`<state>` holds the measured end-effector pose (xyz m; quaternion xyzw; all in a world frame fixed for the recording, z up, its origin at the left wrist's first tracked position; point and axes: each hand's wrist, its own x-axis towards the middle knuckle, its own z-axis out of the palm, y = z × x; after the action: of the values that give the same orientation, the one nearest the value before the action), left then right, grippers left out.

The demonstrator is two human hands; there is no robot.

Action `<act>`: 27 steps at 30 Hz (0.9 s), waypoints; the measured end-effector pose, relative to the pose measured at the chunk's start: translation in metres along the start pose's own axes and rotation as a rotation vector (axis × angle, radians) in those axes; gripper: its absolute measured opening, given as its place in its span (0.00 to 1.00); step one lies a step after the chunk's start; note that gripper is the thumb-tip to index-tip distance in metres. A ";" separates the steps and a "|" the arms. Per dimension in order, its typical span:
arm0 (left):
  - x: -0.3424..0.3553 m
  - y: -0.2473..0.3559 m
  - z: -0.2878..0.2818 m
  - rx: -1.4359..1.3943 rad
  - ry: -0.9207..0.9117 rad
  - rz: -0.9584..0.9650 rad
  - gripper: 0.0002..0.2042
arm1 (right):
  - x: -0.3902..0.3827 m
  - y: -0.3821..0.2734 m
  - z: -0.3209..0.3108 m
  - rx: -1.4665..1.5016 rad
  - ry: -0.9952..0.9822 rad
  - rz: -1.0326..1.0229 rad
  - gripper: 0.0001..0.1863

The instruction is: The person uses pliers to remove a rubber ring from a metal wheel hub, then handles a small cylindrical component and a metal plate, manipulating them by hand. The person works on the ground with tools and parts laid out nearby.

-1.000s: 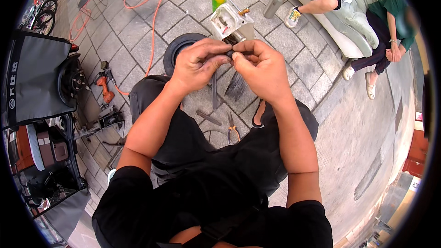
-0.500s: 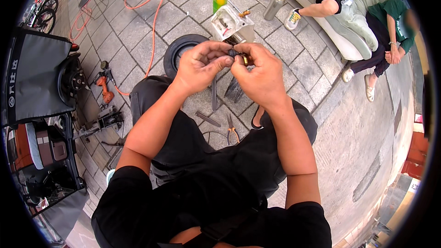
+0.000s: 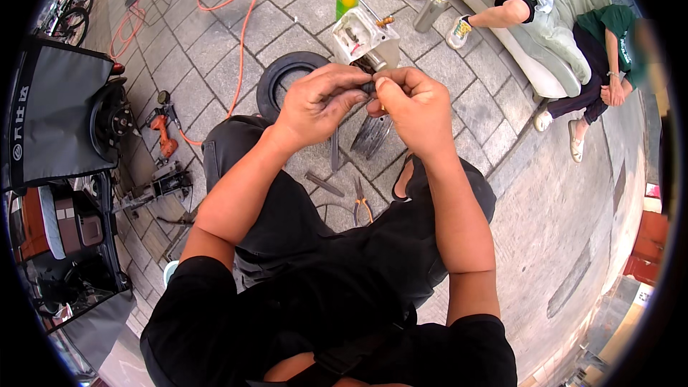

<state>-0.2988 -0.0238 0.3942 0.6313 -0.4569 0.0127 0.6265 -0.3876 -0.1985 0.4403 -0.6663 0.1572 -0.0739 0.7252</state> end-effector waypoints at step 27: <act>-0.004 -0.008 0.014 -0.571 0.202 -0.320 0.18 | 0.003 0.002 -0.004 0.152 -0.141 -0.055 0.20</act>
<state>-0.3040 -0.0340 0.3827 0.4895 -0.2727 -0.1518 0.8142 -0.3860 -0.2030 0.4381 -0.6169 0.0811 -0.0584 0.7807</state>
